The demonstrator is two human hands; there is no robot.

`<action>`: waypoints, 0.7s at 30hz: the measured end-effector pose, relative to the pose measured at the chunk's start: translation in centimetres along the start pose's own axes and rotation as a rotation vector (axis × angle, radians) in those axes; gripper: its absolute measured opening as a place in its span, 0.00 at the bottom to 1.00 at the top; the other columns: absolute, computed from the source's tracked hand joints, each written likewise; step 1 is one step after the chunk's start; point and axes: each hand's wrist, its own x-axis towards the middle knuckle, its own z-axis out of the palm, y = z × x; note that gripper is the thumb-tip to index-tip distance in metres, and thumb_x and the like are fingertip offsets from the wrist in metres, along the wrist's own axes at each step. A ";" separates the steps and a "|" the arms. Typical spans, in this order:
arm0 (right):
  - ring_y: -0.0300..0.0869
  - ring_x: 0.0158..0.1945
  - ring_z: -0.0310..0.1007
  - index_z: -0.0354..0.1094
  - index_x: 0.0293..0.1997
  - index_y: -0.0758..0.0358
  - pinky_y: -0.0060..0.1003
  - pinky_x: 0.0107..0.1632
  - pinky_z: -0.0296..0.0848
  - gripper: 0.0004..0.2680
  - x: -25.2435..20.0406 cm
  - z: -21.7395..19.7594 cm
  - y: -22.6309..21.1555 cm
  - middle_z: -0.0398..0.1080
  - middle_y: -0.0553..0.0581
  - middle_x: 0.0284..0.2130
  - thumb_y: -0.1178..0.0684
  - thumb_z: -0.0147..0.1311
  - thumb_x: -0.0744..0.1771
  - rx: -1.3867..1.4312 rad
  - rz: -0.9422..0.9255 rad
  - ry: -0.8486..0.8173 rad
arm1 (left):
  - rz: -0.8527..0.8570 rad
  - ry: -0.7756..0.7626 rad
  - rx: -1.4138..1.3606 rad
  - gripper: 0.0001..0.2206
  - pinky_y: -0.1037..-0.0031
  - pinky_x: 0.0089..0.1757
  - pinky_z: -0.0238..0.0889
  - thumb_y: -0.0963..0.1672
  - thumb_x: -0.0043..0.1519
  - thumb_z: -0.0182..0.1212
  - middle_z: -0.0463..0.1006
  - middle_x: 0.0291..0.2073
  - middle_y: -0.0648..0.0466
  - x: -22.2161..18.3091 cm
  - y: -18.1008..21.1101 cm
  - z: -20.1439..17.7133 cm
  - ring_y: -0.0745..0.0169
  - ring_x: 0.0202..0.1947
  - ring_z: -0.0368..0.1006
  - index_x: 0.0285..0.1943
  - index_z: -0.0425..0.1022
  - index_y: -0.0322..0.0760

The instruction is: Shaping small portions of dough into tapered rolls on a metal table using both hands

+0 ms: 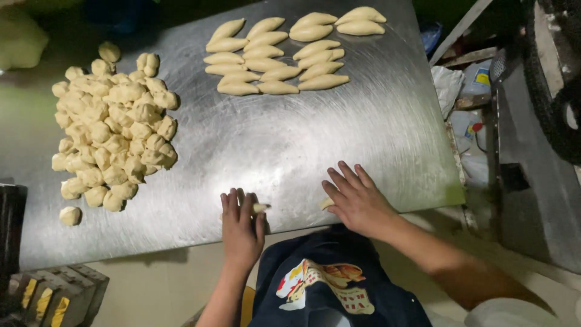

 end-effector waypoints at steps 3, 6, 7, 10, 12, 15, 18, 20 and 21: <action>0.63 0.73 0.55 0.65 0.66 0.54 0.64 0.68 0.52 0.22 3.5 -0.6 1.9 0.63 0.66 0.66 0.33 0.45 0.69 0.007 -0.093 -0.068 | 0.131 0.000 0.033 0.29 0.42 0.67 0.47 0.53 0.66 0.56 0.61 0.69 0.31 2.1 -2.5 1.1 0.22 0.73 0.51 0.73 0.65 0.34; 0.64 0.75 0.51 0.61 0.69 0.58 0.62 0.70 0.50 0.26 8.2 -0.9 3.3 0.54 0.71 0.70 0.31 0.48 0.68 0.042 -0.005 -0.156 | 0.084 -0.057 0.024 0.36 0.40 0.65 0.48 0.56 0.63 0.57 0.57 0.72 0.29 7.6 -4.8 1.4 0.21 0.73 0.49 0.75 0.61 0.31; 0.66 0.76 0.47 0.55 0.73 0.61 0.61 0.72 0.49 0.30 9.8 -0.8 3.6 0.48 0.75 0.73 0.30 0.51 0.67 0.076 0.099 -0.177 | -0.017 -0.127 0.012 0.41 0.37 0.66 0.46 0.57 0.60 0.60 0.53 0.74 0.26 9.7 -5.5 1.2 0.20 0.74 0.46 0.77 0.56 0.28; 0.65 0.74 0.51 0.51 0.76 0.65 0.59 0.71 0.50 0.31 13.1 -0.4 3.3 0.48 0.75 0.72 0.34 0.53 0.68 0.137 0.308 -0.026 | -0.048 0.085 -0.032 0.43 0.29 0.66 0.33 0.54 0.62 0.65 0.42 0.78 0.29 15.9 -10.3 3.9 0.20 0.77 0.35 0.80 0.49 0.28; 0.64 0.73 0.53 0.51 0.76 0.66 0.59 0.70 0.52 0.29 12.9 0.9 3.2 0.50 0.75 0.72 0.37 0.53 0.69 0.123 0.363 0.024 | -0.025 0.165 -0.055 0.41 0.28 0.66 0.33 0.54 0.66 0.63 0.40 0.78 0.31 18.7 -13.5 6.2 0.21 0.77 0.33 0.81 0.48 0.30; 0.63 0.72 0.57 0.55 0.73 0.68 0.58 0.70 0.53 0.26 10.6 2.2 0.9 0.55 0.73 0.70 0.40 0.53 0.70 0.068 0.450 0.104 | 0.042 0.221 -0.100 0.39 0.28 0.65 0.37 0.52 0.65 0.65 0.40 0.78 0.31 18.5 -14.1 7.0 0.22 0.77 0.35 0.80 0.51 0.30; 0.59 0.72 0.59 0.63 0.68 0.64 0.58 0.70 0.53 0.23 8.0 2.9 -1.8 0.63 0.68 0.67 0.38 0.52 0.70 -0.088 0.459 0.136 | 0.118 0.069 -0.191 0.37 0.33 0.66 0.44 0.51 0.60 0.67 0.49 0.75 0.29 16.5 -11.0 3.6 0.23 0.76 0.42 0.75 0.60 0.27; 0.58 0.72 0.60 0.67 0.66 0.61 0.58 0.69 0.54 0.22 5.3 3.6 -4.5 0.67 0.64 0.64 0.36 0.51 0.69 -0.184 0.443 0.110 | 0.133 -0.087 -0.256 0.34 0.35 0.66 0.46 0.52 0.60 0.63 0.54 0.73 0.29 12.9 -9.5 1.2 0.23 0.75 0.45 0.72 0.65 0.27; 0.57 0.72 0.60 0.67 0.65 0.58 0.58 0.68 0.55 0.22 4.0 3.7 -5.7 0.67 0.61 0.64 0.36 0.51 0.68 -0.201 0.417 0.124 | 0.208 -0.078 -0.195 0.32 0.36 0.65 0.48 0.54 0.60 0.62 0.60 0.70 0.31 10.7 -9.2 0.3 0.24 0.74 0.50 0.68 0.69 0.28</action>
